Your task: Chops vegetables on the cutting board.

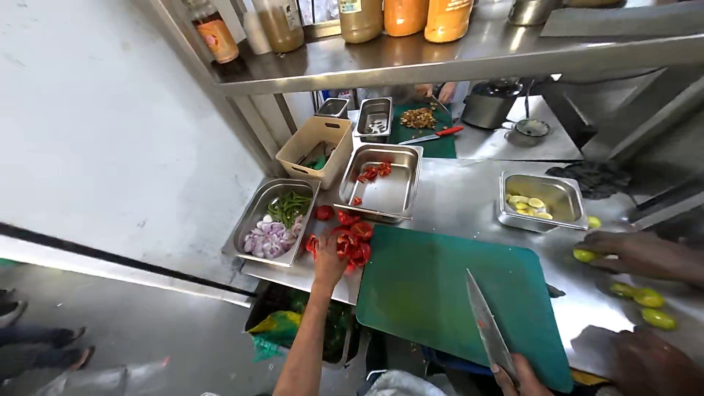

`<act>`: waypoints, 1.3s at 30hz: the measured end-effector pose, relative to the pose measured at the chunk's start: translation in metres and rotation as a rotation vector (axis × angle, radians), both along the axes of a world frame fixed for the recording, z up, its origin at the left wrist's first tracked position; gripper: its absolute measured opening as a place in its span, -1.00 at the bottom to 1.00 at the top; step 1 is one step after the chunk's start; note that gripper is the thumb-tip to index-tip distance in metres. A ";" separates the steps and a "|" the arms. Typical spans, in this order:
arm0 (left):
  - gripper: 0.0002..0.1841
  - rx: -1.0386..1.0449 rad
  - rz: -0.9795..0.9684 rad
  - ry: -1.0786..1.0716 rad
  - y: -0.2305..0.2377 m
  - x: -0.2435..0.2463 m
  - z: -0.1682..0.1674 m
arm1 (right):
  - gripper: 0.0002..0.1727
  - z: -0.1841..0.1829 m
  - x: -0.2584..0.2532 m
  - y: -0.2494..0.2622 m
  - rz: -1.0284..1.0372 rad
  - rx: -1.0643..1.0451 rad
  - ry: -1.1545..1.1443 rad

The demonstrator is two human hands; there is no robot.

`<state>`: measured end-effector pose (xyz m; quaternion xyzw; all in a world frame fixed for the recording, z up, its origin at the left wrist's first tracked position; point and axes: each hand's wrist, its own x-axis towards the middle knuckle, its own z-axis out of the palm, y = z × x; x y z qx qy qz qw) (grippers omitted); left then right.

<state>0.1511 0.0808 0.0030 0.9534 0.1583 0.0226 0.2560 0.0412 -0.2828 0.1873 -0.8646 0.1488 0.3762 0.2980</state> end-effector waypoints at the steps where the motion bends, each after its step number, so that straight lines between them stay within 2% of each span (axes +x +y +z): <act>1: -0.26 -0.012 0.009 -0.019 0.002 -0.001 -0.001 | -0.52 0.046 0.011 0.020 -0.009 -0.006 0.052; 2: -0.36 -0.017 0.002 -0.050 0.004 -0.004 -0.003 | -0.55 0.068 0.013 0.029 -0.024 -0.003 0.034; 3: -0.47 -0.017 -0.012 -0.091 0.006 -0.008 -0.005 | -0.55 0.067 0.011 0.028 0.002 0.008 -0.011; 4: -0.58 -0.009 -0.020 -0.144 0.007 -0.013 -0.006 | -0.54 0.045 0.004 0.018 0.072 0.023 -0.107; 5: -0.65 0.006 -0.023 -0.205 0.007 -0.019 -0.006 | -0.51 -0.009 -0.011 -0.001 0.139 0.033 -0.345; 6: -0.69 0.020 -0.034 -0.273 0.006 -0.024 -0.005 | -0.50 -0.089 -0.028 -0.019 0.095 0.026 -0.723; 7: -0.72 0.019 -0.062 -0.343 0.002 -0.029 -0.002 | -0.46 -0.116 -0.030 -0.030 0.041 0.022 -0.567; 9: -0.73 -0.035 -0.171 -0.440 -0.019 -0.033 0.008 | -0.42 -0.135 -0.024 -0.042 -0.037 -0.022 -0.313; 12: -0.76 -0.194 -0.435 -0.445 -0.081 -0.033 0.014 | -0.47 -0.158 -0.017 -0.048 0.030 -0.150 -0.280; 15: -0.73 -0.303 -0.674 -0.195 -0.149 -0.029 0.000 | -0.44 -0.161 -0.007 -0.047 0.093 -0.286 -0.195; 18: -0.65 -0.322 -0.819 0.011 -0.176 -0.021 -0.020 | -0.41 -0.159 -0.001 -0.046 0.130 -0.348 -0.144; 24: -0.67 -0.271 -0.951 0.036 -0.173 -0.007 -0.028 | -0.48 -0.117 0.000 -0.032 0.224 -0.388 -0.205; 27: -0.71 -0.237 -1.016 0.065 -0.176 0.002 -0.024 | -0.41 -0.108 0.004 -0.022 0.307 -0.398 -0.172; 29: -0.71 -0.229 -1.028 0.106 -0.177 0.005 -0.022 | -0.35 -0.111 0.012 -0.017 0.330 -0.380 -0.162; 34: -0.72 -0.278 -1.007 0.083 -0.174 0.004 -0.030 | -0.40 -0.140 0.046 0.000 0.319 -0.303 -0.190; 39: -0.70 -0.248 -0.934 0.029 -0.170 -0.006 -0.035 | -0.36 -0.165 0.010 -0.028 0.282 -0.272 -0.129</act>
